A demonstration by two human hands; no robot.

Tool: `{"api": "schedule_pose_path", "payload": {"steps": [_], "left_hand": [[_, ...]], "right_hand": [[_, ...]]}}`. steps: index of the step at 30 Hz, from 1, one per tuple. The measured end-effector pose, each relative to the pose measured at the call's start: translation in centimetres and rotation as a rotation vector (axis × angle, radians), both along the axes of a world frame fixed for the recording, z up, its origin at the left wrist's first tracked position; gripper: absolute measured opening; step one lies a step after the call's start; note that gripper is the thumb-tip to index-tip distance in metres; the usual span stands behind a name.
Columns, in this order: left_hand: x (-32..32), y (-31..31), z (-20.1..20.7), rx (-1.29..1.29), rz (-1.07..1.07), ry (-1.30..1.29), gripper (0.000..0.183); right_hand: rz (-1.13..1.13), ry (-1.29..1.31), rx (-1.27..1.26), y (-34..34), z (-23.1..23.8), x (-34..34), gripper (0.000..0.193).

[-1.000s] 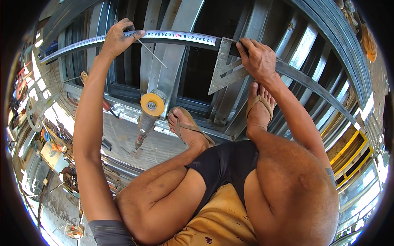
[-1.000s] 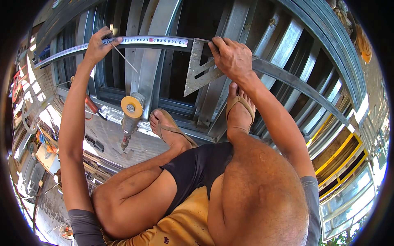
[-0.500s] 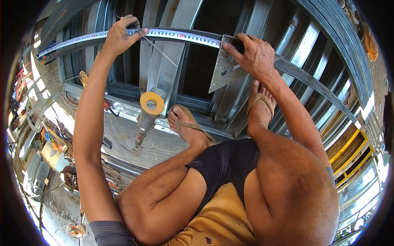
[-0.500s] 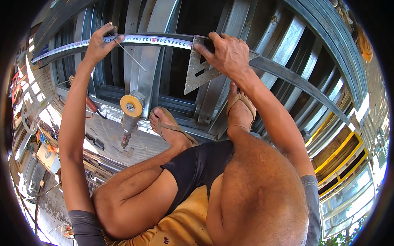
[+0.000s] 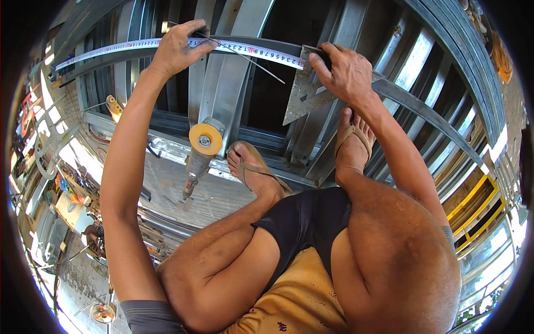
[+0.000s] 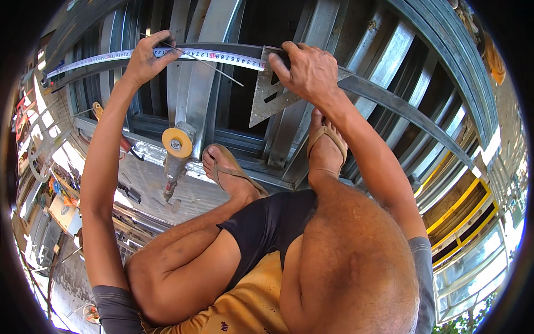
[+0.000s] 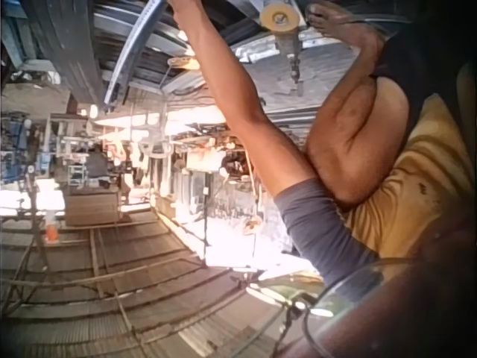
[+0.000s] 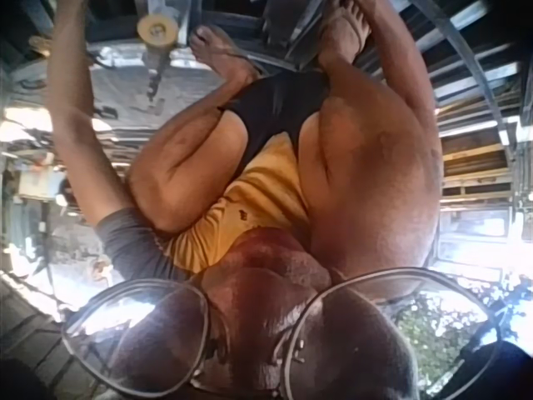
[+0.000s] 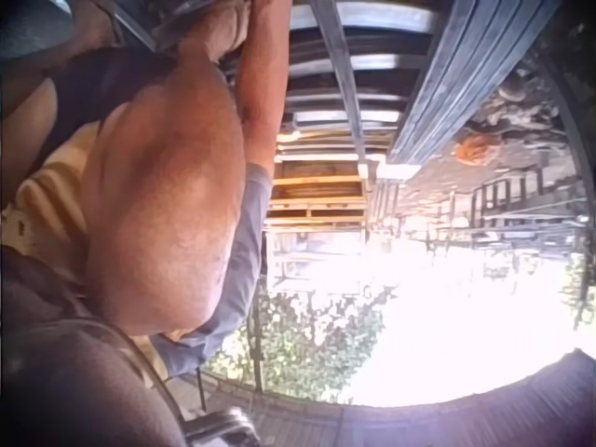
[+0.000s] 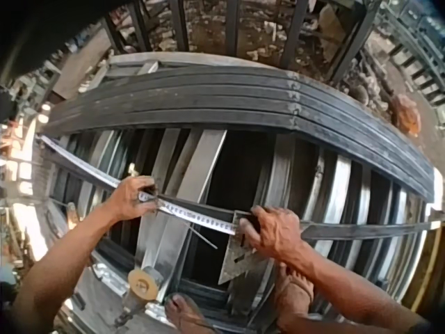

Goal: The person measures metal beams with a tape measure, aligns a triangle ruler, and marks cutting lines using a metal rod before handling an angle grinder.

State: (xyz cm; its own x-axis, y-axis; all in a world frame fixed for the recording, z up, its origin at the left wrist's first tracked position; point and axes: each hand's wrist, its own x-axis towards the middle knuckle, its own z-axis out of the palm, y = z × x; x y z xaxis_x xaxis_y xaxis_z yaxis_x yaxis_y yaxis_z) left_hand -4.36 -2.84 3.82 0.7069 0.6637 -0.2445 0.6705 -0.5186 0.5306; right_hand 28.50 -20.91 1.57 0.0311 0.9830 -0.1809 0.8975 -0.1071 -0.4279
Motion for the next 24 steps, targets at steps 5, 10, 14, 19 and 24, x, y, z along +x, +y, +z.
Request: {"api": "schedule_pose_path", "payload": {"steps": [5,10,14,19,24], "left_hand": [[-0.4,0.2,-0.1,0.003,0.020,0.002,0.039],[0.0,-0.1,-0.3,-0.022,0.051,0.028,0.042],[1.2,-1.5,0.4,0.001,0.014,-0.089,0.037],[3.1,-2.3,0.5,0.081,-0.116,-0.086,0.040],[3.0,-2.5,0.6,0.099,-0.154,-0.148,0.035]], "right_hand": [[-0.007,0.013,-0.125,0.5,1.1,-0.6,0.064],[-0.064,0.027,-0.125,0.7,0.9,-0.8,0.064],[-0.052,0.014,-0.102,0.6,0.8,-0.8,0.062],[-0.052,0.017,-0.105,0.6,0.8,-0.8,0.062],[-0.053,0.005,-0.123,0.7,1.4,-0.9,0.061]]}}
